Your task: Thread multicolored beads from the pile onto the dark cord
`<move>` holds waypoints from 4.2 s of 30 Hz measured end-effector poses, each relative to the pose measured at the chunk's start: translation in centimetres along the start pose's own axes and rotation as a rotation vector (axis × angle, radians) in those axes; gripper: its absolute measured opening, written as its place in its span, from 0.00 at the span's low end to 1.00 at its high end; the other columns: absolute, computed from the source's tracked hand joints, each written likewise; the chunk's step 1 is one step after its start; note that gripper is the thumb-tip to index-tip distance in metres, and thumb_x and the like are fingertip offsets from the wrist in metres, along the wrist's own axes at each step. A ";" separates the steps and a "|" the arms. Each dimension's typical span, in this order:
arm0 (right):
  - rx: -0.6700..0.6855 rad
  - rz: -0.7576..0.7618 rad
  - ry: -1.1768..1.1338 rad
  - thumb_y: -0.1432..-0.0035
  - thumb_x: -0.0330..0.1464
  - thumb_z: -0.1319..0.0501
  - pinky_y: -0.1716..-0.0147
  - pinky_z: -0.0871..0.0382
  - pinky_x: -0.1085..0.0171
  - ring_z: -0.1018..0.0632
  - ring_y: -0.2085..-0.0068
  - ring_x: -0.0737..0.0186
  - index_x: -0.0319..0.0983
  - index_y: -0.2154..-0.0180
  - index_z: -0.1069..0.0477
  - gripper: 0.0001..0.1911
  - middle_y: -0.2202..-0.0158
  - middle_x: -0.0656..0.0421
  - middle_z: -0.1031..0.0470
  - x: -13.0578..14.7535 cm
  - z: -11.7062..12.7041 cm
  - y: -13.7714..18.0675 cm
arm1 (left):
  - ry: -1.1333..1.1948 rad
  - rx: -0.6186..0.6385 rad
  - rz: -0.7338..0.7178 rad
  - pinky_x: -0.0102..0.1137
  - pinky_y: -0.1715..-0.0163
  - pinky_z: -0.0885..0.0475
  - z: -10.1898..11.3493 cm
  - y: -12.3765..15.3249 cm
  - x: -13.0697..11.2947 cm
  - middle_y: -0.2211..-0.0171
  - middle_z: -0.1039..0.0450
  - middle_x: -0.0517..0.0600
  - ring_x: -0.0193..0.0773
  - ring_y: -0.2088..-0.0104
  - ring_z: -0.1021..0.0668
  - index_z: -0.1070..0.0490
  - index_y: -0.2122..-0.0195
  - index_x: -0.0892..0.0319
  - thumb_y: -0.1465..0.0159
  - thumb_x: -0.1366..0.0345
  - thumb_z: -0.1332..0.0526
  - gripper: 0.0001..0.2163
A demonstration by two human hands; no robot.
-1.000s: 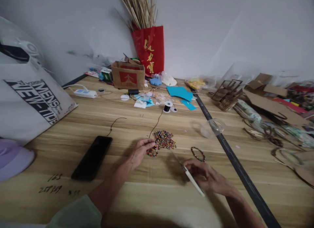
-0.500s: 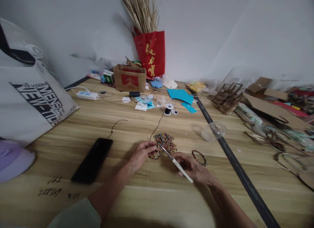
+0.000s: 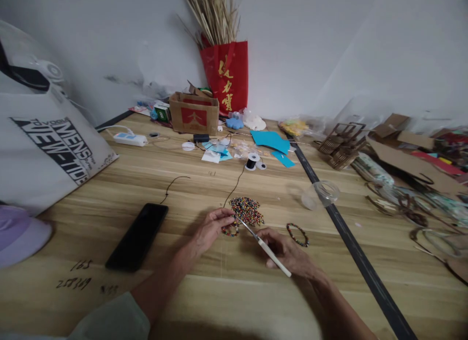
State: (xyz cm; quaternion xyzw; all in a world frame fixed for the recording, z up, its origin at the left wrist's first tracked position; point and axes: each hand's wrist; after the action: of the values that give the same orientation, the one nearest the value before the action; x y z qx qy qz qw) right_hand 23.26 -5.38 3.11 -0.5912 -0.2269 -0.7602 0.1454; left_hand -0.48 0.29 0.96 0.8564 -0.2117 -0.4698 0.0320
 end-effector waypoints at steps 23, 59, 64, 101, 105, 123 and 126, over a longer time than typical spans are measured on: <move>0.069 -0.005 -0.130 0.56 0.48 0.30 0.74 0.50 0.68 0.39 0.72 0.67 0.41 0.55 0.33 0.30 0.73 0.65 0.38 0.0 -0.2 -0.3 | -0.105 0.178 0.125 0.27 0.74 0.30 -0.5 0.8 -0.5 0.74 0.25 0.48 0.33 0.75 0.24 0.31 0.67 0.63 0.57 0.67 0.26 0.18; 0.008 -0.006 0.014 0.46 0.45 0.36 0.74 0.48 0.68 0.39 0.72 0.67 0.40 0.58 0.32 0.19 0.72 0.63 0.38 0.8 -0.8 -0.1 | -0.169 0.209 0.118 0.26 0.74 0.29 -0.3 0.5 -0.2 0.73 0.24 0.49 0.33 0.74 0.23 0.31 0.67 0.63 0.54 0.67 0.27 0.16; -0.014 -0.014 0.037 0.45 0.46 0.38 0.73 0.46 0.68 0.37 0.70 0.65 0.40 0.59 0.32 0.19 0.70 0.61 0.36 1.1 -1.2 0.0 | -0.183 0.218 0.115 0.26 0.74 0.29 -0.1 0.4 -0.1 0.73 0.24 0.50 0.33 0.74 0.23 0.31 0.67 0.63 0.54 0.67 0.27 0.17; -0.034 0.327 1.118 0.35 0.28 0.45 0.67 0.31 0.64 0.25 0.62 0.58 0.40 0.49 0.35 0.14 0.62 0.54 0.26 2.2 -4.8 0.7 | -0.198 -0.113 -0.192 0.25 0.75 0.32 0.4 -0.5 -1.6 0.78 0.25 0.46 0.30 0.77 0.26 0.27 0.72 0.63 0.57 0.68 0.28 0.12; -0.111 0.356 1.166 0.34 0.28 0.47 0.67 0.32 0.62 0.26 0.65 0.57 0.39 0.61 0.31 0.06 0.68 0.55 0.26 2.2 -5.3 0.8 | -0.292 -0.056 -0.164 0.26 0.74 0.31 -0.3 0.2 -1.6 0.76 0.26 0.46 0.31 0.76 0.26 0.28 0.72 0.63 0.56 0.67 0.27 0.13; -0.147 0.296 1.040 0.38 0.24 0.43 0.64 0.27 0.64 0.25 0.59 0.59 0.37 0.56 0.33 0.08 0.58 0.53 0.29 3.2 -4.4 -0.5 | -0.342 0.321 -0.001 0.30 0.64 0.29 -2.0 2.4 1.3 0.65 0.22 0.52 0.39 0.65 0.22 0.33 0.55 0.59 0.48 0.60 0.30 0.21; -0.176 0.272 1.081 0.39 0.26 0.41 0.68 0.30 0.66 0.25 0.61 0.59 0.37 0.56 0.32 0.08 0.61 0.54 0.28 3.7 -3.7 -0.5 | -0.348 0.351 -0.022 0.31 0.63 0.29 -1.9 2.2 1.3 0.61 0.23 0.54 0.39 0.64 0.22 0.32 0.55 0.59 0.46 0.58 0.32 0.20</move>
State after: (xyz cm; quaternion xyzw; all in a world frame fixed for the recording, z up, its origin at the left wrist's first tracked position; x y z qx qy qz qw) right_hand 18.96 -6.67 5.81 -0.1517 0.0223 -0.9453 0.2879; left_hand 0.94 -2.51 1.53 0.7572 -0.2832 -0.5666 -0.1594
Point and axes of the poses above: each hand's wrist, its own y-axis away from the middle knuckle, its own z-axis out of the back of the hand, x = y × z
